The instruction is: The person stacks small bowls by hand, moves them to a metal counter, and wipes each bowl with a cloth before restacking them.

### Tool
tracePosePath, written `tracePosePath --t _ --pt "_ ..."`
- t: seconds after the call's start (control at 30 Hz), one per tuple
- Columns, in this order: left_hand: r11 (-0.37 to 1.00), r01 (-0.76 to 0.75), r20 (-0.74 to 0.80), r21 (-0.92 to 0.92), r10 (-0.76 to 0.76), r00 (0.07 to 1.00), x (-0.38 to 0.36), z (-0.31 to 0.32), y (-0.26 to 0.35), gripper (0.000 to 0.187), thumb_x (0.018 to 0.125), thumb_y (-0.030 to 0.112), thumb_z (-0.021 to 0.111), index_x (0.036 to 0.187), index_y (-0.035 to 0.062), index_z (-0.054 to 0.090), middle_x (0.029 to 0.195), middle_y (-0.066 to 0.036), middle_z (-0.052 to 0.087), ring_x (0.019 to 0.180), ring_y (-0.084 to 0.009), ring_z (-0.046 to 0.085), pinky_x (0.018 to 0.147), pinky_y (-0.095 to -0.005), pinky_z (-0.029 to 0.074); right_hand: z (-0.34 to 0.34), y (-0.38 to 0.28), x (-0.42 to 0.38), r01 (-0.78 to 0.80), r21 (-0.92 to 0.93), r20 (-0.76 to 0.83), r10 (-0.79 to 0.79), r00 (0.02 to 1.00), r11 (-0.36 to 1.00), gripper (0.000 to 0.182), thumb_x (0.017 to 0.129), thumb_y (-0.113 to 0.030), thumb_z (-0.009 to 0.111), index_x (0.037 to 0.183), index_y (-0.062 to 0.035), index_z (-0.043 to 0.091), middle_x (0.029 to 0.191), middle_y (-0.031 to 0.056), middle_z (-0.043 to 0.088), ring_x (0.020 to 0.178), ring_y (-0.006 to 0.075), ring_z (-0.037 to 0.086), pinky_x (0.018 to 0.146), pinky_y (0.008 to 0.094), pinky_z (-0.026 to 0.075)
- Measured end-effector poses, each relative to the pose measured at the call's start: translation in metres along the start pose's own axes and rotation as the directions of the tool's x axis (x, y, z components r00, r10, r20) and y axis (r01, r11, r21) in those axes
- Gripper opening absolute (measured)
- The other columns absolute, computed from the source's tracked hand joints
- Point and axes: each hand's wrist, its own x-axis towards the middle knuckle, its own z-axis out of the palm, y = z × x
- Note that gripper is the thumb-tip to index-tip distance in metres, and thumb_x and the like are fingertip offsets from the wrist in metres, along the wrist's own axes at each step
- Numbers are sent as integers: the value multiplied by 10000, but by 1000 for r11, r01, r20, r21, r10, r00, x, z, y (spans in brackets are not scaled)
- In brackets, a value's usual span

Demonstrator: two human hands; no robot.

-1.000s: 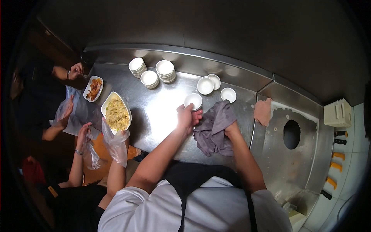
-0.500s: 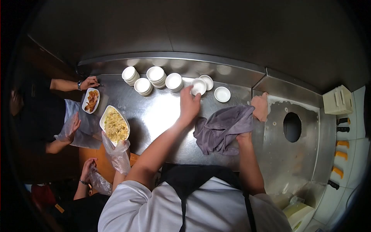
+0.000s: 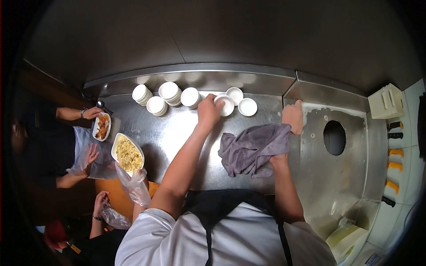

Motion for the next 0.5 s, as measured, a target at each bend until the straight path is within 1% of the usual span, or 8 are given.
tracePosePath --t 0.03,0.1,0.13,0.17,0.27,0.3,0.4,0.5 --pt "999 -34 -29 -13 33 999 4 2 5 421 819 266 709 1122 -4 594 927 -235 685 887 -403 658 812 -451 494 1 2 -2 -22 -13 -36 21 999 1000 276 952 -174 564 1221 -116 544 1130 42 603 1016 208 598 899 370 516" --pt "997 24 -38 -72 -27 999 12 8 18 429 817 260 715 1121 -13 585 941 -247 680 895 -404 656 818 -450 496 5 4 -2 -60 -42 -101 56 993 997 269 950 -171 566 1213 -117 548 1126 43 605 1010 206 601 894 368 518" --pt "994 49 -42 -103 -54 998 15 11 25 434 815 257 718 1121 -18 581 949 -254 678 900 -405 656 821 -449 497 3 6 -1 -45 -54 -69 41 997 998 270 956 -198 561 1209 -107 552 1127 50 611 1012 214 606 899 378 520" --pt "996 59 -77 -71 -64 995 18 14 32 444 810 264 730 1107 -26 572 981 -269 666 940 -407 645 836 -448 498 2 8 1 -29 -64 -37 27 999 998 276 962 -226 556 1206 -96 556 1128 56 617 1013 222 612 903 389 521" --pt "998 47 -106 34 -43 993 29 29 33 458 804 267 736 1104 -37 571 1012 -270 654 989 -405 629 855 -449 495 7 8 1 16 -41 1 -16 1000 999 286 970 -265 548 1196 -91 561 1118 59 623 1011 225 617 906 394 522" --pt "994 63 -28 94 -60 998 33 32 30 456 825 288 707 1112 -40 572 1019 -266 648 1015 -408 615 870 -461 486 9 7 0 29 -24 3 -29 1000 999 285 972 -271 547 1193 -93 561 1113 57 624 1008 223 616 906 392 522" --pt "974 -18 9 224 17 1000 38 42 21 441 865 307 648 1119 -45 569 1024 -269 651 1013 -414 617 879 -473 479 -2 9 1 29 11 -25 -29 999 1000 281 981 -288 533 1189 -101 563 1101 49 620 994 213 613 900 379 520" --pt "977 66 20 203 -71 997 33 36 20 423 897 309 597 1122 -48 566 1027 -278 651 1011 -424 618 884 -484 473 -10 8 0 42 -26 -61 -43 997 999 278 986 -310 525 1176 -111 562 1079 36 613 979 205 607 889 369 520"
